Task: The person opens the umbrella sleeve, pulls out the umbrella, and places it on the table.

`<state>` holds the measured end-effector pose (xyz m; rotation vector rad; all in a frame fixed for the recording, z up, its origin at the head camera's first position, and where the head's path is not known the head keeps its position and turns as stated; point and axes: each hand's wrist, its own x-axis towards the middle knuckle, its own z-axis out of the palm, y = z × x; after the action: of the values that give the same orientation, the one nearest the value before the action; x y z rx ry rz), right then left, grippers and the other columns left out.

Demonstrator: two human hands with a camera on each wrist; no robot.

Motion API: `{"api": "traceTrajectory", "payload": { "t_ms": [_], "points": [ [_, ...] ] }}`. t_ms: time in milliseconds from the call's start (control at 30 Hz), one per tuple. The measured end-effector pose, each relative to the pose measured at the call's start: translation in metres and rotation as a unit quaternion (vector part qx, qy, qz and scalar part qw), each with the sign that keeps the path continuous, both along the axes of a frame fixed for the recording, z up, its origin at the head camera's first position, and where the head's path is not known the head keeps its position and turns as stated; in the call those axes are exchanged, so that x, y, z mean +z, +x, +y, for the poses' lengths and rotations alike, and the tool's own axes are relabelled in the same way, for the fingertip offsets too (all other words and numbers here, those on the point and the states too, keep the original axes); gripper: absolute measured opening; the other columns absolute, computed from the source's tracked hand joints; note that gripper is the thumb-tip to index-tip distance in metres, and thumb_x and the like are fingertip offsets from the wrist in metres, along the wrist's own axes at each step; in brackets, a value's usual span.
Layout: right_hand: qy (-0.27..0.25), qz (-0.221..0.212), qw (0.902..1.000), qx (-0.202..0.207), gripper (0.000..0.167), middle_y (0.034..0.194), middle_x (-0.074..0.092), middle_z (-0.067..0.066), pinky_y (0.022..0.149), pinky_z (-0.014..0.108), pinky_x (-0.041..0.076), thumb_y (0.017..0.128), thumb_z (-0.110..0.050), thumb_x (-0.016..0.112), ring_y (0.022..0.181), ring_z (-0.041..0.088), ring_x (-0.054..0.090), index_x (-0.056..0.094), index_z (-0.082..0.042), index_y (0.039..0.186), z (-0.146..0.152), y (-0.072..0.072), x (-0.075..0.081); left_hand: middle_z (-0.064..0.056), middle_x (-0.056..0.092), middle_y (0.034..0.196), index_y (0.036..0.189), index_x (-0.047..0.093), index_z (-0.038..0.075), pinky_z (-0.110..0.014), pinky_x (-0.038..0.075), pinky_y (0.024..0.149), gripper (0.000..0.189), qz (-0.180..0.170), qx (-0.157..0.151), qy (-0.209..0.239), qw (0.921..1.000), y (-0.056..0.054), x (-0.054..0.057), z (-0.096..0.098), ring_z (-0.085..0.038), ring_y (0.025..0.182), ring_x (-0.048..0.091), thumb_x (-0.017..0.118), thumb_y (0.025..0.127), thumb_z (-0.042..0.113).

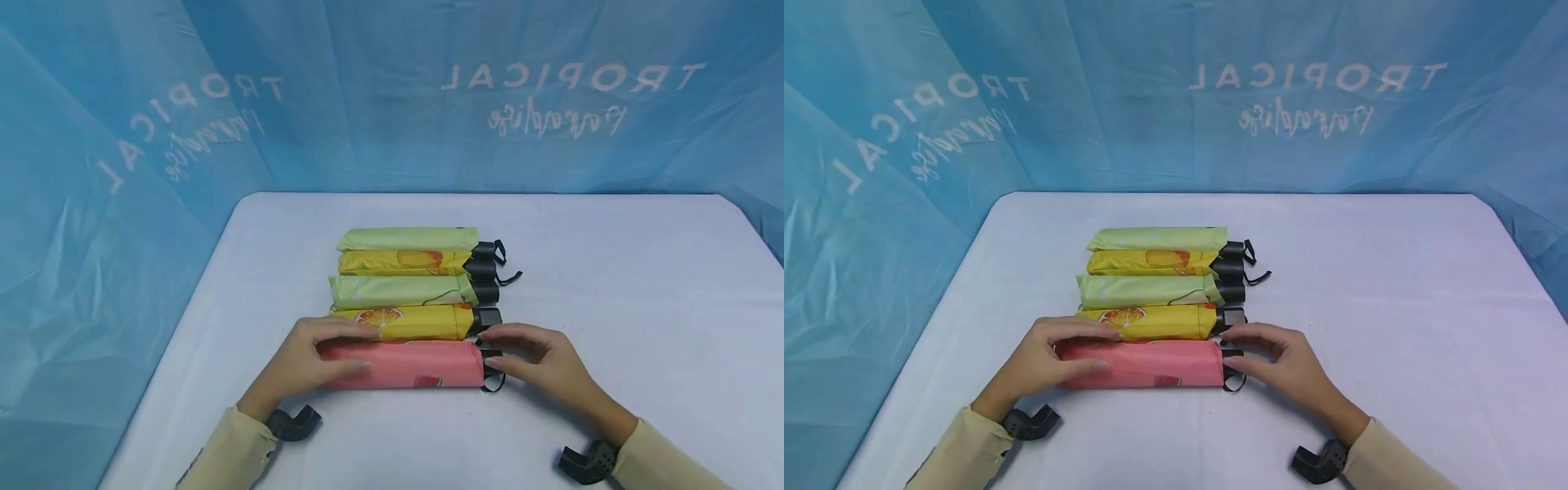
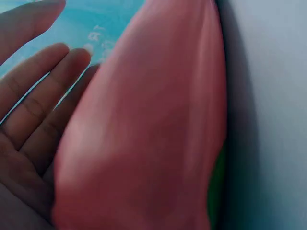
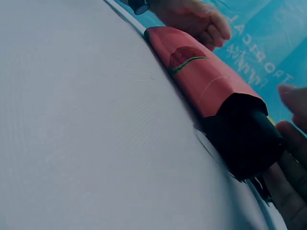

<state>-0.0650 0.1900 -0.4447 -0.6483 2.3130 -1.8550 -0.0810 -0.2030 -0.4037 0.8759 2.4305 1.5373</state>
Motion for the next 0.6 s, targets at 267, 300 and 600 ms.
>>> {"api": "traceTrajectory", "payload": {
  "t_ms": [267,300,600],
  "points": [
    [0.055,0.029,0.9974,0.035,0.04,0.123,0.071,-0.005,0.1,0.026,0.051,0.087,-0.018,0.084,0.119,0.017,0.064,0.072,-0.024,0.124,-0.003,-0.005,0.0,0.012,0.074,0.116,0.119,0.078,0.026,-0.028,0.055,0.094,0.034,0.004,-0.011,-0.033,0.9994,0.002,0.005,-0.015,-0.012,0.111,0.069,0.085,0.086,0.032],
    [0.065,0.039,0.9965,0.034,0.04,0.123,0.071,-0.007,0.101,0.025,0.05,0.087,-0.02,0.085,0.119,0.016,0.064,0.073,-0.025,0.124,-0.004,-0.005,0.0,0.013,0.074,0.116,0.12,0.078,0.027,-0.028,0.055,0.094,0.036,0.005,-0.013,-0.037,0.9992,0.002,0.006,-0.017,-0.012,0.111,0.069,0.086,0.085,0.032],
    [0.18,0.183,0.9662,0.023,0.057,0.127,0.069,-0.011,0.103,0.021,0.046,0.081,-0.03,0.09,0.118,0.012,0.065,0.068,-0.025,0.133,-0.005,0.001,-0.007,0.017,0.066,0.129,0.131,0.07,0.033,-0.035,0.05,0.104,0.06,0.055,-0.022,-0.092,0.994,0.008,-0.009,-0.017,-0.01,0.122,0.061,0.092,0.076,0.04]
  ]
}}
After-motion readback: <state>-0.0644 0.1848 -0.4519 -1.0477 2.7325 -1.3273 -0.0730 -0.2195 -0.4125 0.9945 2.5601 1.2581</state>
